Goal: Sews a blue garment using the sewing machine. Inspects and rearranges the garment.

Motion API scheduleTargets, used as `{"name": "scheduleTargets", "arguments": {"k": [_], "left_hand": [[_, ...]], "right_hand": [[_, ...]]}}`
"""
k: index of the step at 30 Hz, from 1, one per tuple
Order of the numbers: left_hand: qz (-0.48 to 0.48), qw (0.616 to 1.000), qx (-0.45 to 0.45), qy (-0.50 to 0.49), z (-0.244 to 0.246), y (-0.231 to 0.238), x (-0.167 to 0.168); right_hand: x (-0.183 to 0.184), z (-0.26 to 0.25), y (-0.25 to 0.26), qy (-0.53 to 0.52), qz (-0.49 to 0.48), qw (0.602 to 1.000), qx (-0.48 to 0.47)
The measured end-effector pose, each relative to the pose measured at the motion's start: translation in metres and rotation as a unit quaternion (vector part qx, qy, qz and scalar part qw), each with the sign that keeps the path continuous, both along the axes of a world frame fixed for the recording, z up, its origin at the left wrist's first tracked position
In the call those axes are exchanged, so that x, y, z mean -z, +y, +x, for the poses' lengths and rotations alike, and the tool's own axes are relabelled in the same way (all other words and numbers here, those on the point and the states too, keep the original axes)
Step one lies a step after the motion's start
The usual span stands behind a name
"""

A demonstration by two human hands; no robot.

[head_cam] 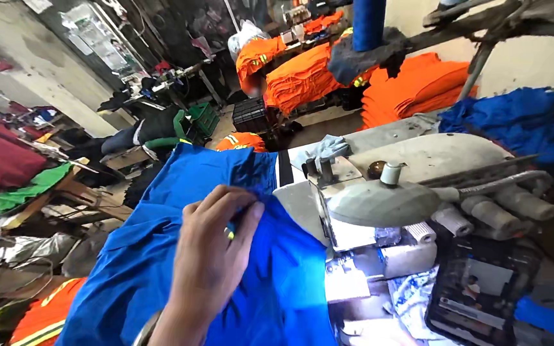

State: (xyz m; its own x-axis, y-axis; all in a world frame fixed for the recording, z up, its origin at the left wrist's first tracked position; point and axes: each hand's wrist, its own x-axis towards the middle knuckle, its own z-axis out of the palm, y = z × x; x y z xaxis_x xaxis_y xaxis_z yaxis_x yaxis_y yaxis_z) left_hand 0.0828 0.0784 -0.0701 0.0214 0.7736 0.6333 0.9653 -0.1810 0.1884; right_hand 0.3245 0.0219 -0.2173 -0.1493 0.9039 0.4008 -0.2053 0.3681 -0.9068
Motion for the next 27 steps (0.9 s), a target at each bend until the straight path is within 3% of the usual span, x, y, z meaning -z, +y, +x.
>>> {"name": "scheduleTargets", "arguments": {"k": [4,6,10,12,14,16,17,19,21,23,24,27], "left_hand": [[0.015,0.997,0.073,-0.014,0.027,-0.075,-0.019],[-0.015,0.996,0.088,-0.027,0.037,-0.097,-0.014],[-0.089,0.988,0.127,0.009,0.052,-0.109,0.012],[-0.096,0.984,0.147,0.016,0.057,-0.103,0.001],[-0.051,0.989,0.141,0.002,0.054,-0.083,-0.033],[0.014,0.996,0.09,0.02,0.042,-0.041,-0.058],[-0.014,0.998,0.066,0.015,0.037,-0.022,-0.062],[-0.141,0.988,0.054,-0.034,0.036,-0.008,-0.034],[-0.238,0.969,0.064,-0.03,0.043,-0.011,0.03],[-0.257,0.964,0.067,0.0,0.043,-0.011,0.084],[-0.243,0.968,0.057,0.007,0.043,-0.008,0.095],[-0.248,0.968,0.014,0.041,0.053,-0.001,0.093]], "right_hand": [[-0.044,-0.021,0.041,-0.08,0.115,0.988,-0.059],[-0.038,-0.015,0.059,-0.162,0.143,0.973,-0.076],[-0.02,0.046,0.061,-0.265,0.202,0.943,0.01],[-0.03,0.053,0.039,-0.248,0.186,0.951,0.003],[-0.04,0.041,0.012,-0.259,0.143,0.953,-0.067],[-0.055,0.03,0.004,-0.382,0.01,0.905,-0.185],[-0.066,0.025,0.012,-0.42,-0.082,0.863,-0.27],[-0.005,0.025,0.012,-0.265,-0.026,0.94,-0.213],[0.014,0.029,0.026,-0.16,-0.043,0.969,-0.185],[0.016,0.031,0.035,-0.143,-0.083,0.973,-0.162],[0.018,0.029,0.036,-0.15,-0.09,0.973,-0.147],[0.017,0.02,0.029,-0.205,-0.083,0.969,-0.107]]}}
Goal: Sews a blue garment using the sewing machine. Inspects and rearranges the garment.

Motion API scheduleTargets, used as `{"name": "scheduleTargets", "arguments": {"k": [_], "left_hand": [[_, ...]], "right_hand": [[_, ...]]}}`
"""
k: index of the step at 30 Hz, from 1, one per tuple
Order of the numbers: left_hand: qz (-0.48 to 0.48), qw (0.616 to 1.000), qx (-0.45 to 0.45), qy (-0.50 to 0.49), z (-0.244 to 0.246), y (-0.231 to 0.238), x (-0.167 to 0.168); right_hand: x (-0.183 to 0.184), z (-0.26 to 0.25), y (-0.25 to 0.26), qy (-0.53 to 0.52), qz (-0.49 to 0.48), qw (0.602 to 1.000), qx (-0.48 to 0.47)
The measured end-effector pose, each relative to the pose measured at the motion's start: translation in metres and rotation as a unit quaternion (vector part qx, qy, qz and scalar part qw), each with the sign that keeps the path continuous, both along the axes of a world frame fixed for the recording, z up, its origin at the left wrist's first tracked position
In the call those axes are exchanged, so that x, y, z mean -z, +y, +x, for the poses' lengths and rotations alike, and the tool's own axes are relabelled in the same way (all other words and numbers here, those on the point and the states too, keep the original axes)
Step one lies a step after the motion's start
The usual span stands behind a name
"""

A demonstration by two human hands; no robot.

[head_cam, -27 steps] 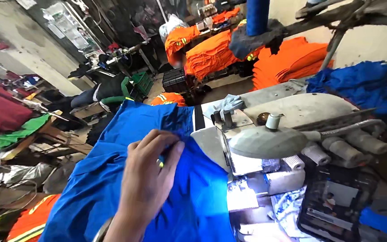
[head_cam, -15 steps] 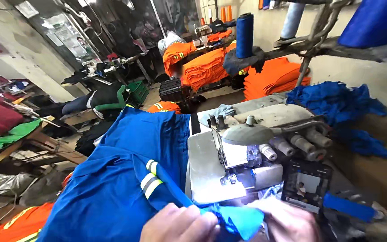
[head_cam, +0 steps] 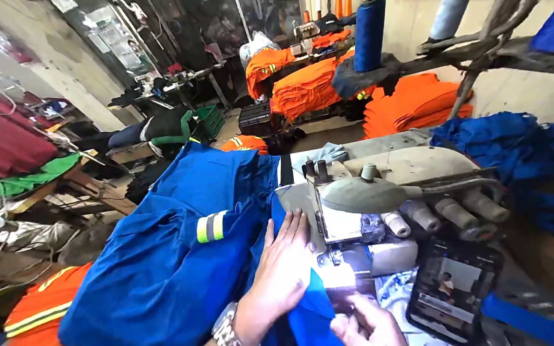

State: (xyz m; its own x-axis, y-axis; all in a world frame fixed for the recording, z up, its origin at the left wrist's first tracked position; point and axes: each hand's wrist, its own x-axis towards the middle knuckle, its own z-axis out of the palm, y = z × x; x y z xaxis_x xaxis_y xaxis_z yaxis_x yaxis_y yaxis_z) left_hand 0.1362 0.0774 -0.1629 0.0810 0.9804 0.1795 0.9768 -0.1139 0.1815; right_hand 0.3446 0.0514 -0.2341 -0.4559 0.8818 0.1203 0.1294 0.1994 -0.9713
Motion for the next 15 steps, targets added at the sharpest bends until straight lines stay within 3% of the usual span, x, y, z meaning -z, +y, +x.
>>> {"name": "scheduleTargets", "arguments": {"k": [2,4,7,12,14,15], "left_hand": [[0.012,1.0,-0.018,0.0,0.008,0.005,-0.002],[-0.016,0.997,-0.047,-0.066,0.016,0.011,-0.013],[-0.028,0.96,-0.101,-0.26,0.025,0.02,-0.029],[0.034,0.901,-0.083,-0.425,0.023,0.044,-0.023],[0.082,0.911,-0.058,-0.399,0.019,0.038,-0.025],[0.134,0.932,-0.037,-0.334,0.017,0.024,-0.027]], "right_hand": [[-0.002,-0.008,-0.003,-0.068,0.041,0.996,0.025],[0.001,-0.013,-0.004,-0.09,0.063,0.993,0.032],[0.009,0.001,0.0,0.004,0.052,0.999,-0.014],[0.014,0.015,0.004,0.043,0.023,0.998,-0.049],[0.019,0.013,0.004,0.047,0.045,0.996,-0.067],[0.022,0.014,0.004,0.048,0.06,0.994,-0.077]]}}
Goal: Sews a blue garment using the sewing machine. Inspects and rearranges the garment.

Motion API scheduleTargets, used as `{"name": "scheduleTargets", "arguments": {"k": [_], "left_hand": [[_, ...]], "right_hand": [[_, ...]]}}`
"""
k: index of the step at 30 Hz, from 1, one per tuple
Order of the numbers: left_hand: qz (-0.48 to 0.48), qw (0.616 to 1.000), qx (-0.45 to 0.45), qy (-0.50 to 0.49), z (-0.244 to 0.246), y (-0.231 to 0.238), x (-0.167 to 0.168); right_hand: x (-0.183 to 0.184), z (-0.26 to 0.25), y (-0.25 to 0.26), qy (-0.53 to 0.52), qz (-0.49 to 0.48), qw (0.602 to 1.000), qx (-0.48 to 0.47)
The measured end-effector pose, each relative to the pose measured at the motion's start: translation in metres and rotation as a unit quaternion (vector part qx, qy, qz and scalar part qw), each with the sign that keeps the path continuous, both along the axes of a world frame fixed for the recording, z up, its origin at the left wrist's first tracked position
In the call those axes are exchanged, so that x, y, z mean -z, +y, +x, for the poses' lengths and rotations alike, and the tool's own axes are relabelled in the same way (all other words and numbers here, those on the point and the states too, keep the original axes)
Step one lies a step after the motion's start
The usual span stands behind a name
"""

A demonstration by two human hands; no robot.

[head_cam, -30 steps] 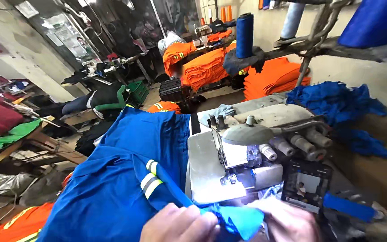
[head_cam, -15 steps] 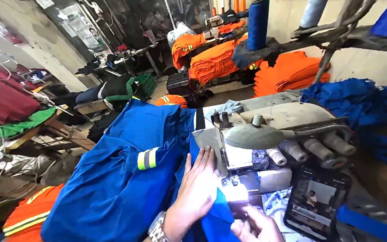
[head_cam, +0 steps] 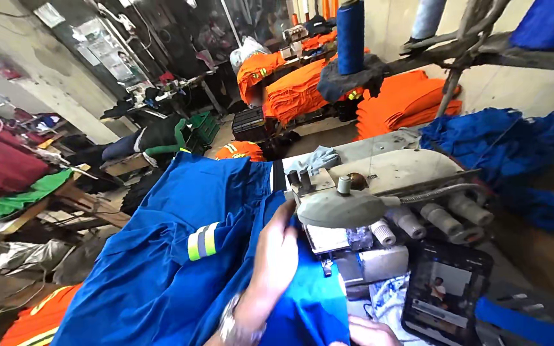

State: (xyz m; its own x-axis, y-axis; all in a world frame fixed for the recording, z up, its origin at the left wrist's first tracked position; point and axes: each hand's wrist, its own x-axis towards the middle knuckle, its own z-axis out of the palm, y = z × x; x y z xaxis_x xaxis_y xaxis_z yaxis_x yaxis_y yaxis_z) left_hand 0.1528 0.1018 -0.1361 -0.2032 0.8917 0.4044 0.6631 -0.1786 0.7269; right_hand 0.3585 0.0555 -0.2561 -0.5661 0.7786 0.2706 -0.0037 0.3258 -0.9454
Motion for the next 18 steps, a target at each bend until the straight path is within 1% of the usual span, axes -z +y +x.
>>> {"name": "scheduleTargets", "arguments": {"k": [1,2,3,4,5,6,7,8,10,12,14,16,18], "left_hand": [[0.063,0.994,0.003,0.093,-0.004,-0.019,0.001],[0.11,0.977,0.034,0.18,-0.009,-0.039,0.005],[0.119,0.955,0.081,0.26,-0.011,-0.057,0.008],[0.101,0.93,0.12,0.331,-0.01,-0.071,0.013],[0.086,0.908,0.14,0.385,-0.009,-0.079,0.021],[0.085,0.896,0.147,0.41,-0.01,-0.083,0.03],[0.092,0.894,0.15,0.412,-0.011,-0.085,0.034],[0.097,0.9,0.162,0.393,-0.011,-0.085,0.03],[0.105,0.916,0.206,0.328,-0.006,-0.086,0.016],[0.12,0.927,0.219,0.279,0.001,-0.079,0.008],[0.111,0.938,0.183,0.273,0.005,-0.062,0.009],[0.044,0.956,0.124,0.262,0.006,-0.048,0.014],[-0.011,0.963,0.068,0.26,0.005,-0.043,0.018]], "right_hand": [[0.002,0.002,0.001,0.006,0.012,1.0,-0.01],[0.003,0.004,0.003,0.015,0.019,1.0,-0.02],[0.003,0.006,0.004,0.022,0.021,0.999,-0.03],[0.002,0.009,0.005,0.024,0.022,0.999,-0.04],[0.0,0.012,0.006,0.019,0.022,0.998,-0.049],[-0.002,0.014,0.005,0.009,0.021,0.998,-0.056],[-0.005,0.015,0.004,-0.003,0.022,0.998,-0.056],[-0.009,0.017,0.004,-0.017,0.024,0.998,-0.049],[-0.012,0.02,0.002,-0.041,0.023,0.998,-0.03],[-0.009,0.022,0.002,-0.051,0.012,0.998,-0.021],[-0.006,0.024,0.003,-0.049,-0.019,0.998,-0.029],[-0.007,0.026,0.0,-0.035,-0.08,0.995,-0.039],[-0.016,0.028,-0.006,-0.03,-0.148,0.988,-0.043]]}}
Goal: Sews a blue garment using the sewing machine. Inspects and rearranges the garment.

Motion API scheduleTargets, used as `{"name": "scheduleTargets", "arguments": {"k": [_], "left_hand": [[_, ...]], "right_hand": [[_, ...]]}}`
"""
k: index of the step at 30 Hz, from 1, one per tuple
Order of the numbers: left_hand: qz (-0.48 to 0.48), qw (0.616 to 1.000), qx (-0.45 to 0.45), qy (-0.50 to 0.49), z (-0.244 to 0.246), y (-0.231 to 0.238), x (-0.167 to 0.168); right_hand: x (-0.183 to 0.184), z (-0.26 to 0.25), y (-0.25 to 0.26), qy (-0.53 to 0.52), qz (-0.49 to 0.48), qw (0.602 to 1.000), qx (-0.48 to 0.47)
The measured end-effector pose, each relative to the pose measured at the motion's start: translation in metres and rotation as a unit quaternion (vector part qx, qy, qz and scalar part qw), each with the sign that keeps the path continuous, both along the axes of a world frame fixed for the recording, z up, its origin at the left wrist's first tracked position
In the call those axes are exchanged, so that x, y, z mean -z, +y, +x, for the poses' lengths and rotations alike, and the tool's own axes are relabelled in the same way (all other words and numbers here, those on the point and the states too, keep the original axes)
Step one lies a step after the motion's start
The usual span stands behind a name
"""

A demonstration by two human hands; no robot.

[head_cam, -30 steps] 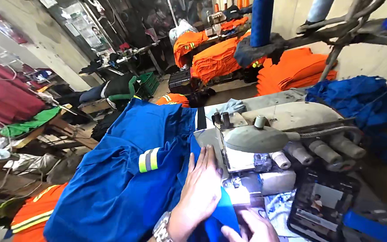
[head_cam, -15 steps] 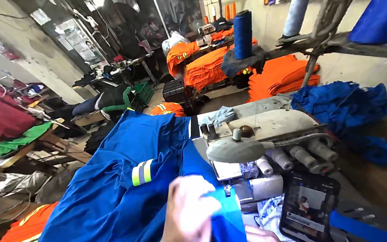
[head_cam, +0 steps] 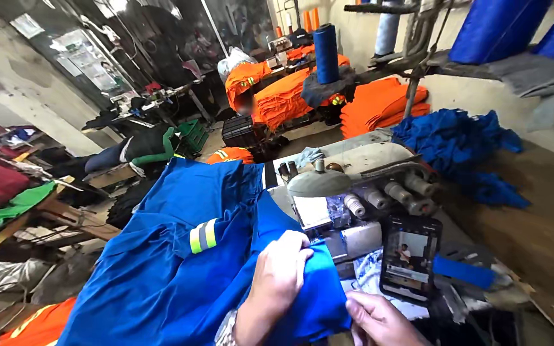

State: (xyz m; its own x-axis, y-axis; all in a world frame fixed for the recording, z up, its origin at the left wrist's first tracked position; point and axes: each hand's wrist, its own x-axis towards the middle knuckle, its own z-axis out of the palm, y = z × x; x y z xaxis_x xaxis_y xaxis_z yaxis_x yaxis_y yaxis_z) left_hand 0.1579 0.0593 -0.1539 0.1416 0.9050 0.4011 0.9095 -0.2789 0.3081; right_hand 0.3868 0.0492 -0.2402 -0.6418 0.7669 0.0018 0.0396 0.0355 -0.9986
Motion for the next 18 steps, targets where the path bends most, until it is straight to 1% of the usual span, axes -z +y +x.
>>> {"name": "scheduleTargets", "arguments": {"k": [2,4,6,8,9,11,13,16,18], "left_hand": [[-0.011,0.999,-0.042,0.019,0.002,-0.002,0.001],[0.001,0.999,-0.047,0.025,0.002,-0.003,0.003],[0.015,0.999,0.005,-0.034,0.003,-0.006,0.001],[0.035,0.991,0.071,-0.107,0.006,-0.006,-0.007],[0.035,0.992,0.065,-0.106,0.006,-0.004,-0.007],[-0.034,0.996,0.002,-0.085,0.004,0.0,-0.002],[-0.061,0.994,-0.032,-0.079,0.001,0.004,-0.002],[-0.039,0.993,-0.028,-0.11,0.0,0.002,-0.001],[-0.069,0.987,-0.035,-0.144,-0.002,0.004,0.0]], "right_hand": [[-0.004,-0.003,-0.012,-0.014,-0.029,0.999,0.033],[0.008,-0.011,-0.025,-0.044,0.002,0.995,0.091],[0.013,-0.013,-0.034,-0.053,0.02,0.989,0.133],[0.012,-0.009,-0.039,-0.03,0.006,0.99,0.14],[0.012,-0.007,-0.041,-0.018,-0.009,0.99,0.14],[0.017,-0.002,-0.045,-0.004,-0.034,0.989,0.143],[0.021,0.0,-0.047,-0.005,-0.039,0.986,0.161],[0.027,0.001,-0.056,-0.002,-0.031,0.982,0.185],[0.03,0.001,-0.059,0.007,-0.016,0.981,0.191]]}}
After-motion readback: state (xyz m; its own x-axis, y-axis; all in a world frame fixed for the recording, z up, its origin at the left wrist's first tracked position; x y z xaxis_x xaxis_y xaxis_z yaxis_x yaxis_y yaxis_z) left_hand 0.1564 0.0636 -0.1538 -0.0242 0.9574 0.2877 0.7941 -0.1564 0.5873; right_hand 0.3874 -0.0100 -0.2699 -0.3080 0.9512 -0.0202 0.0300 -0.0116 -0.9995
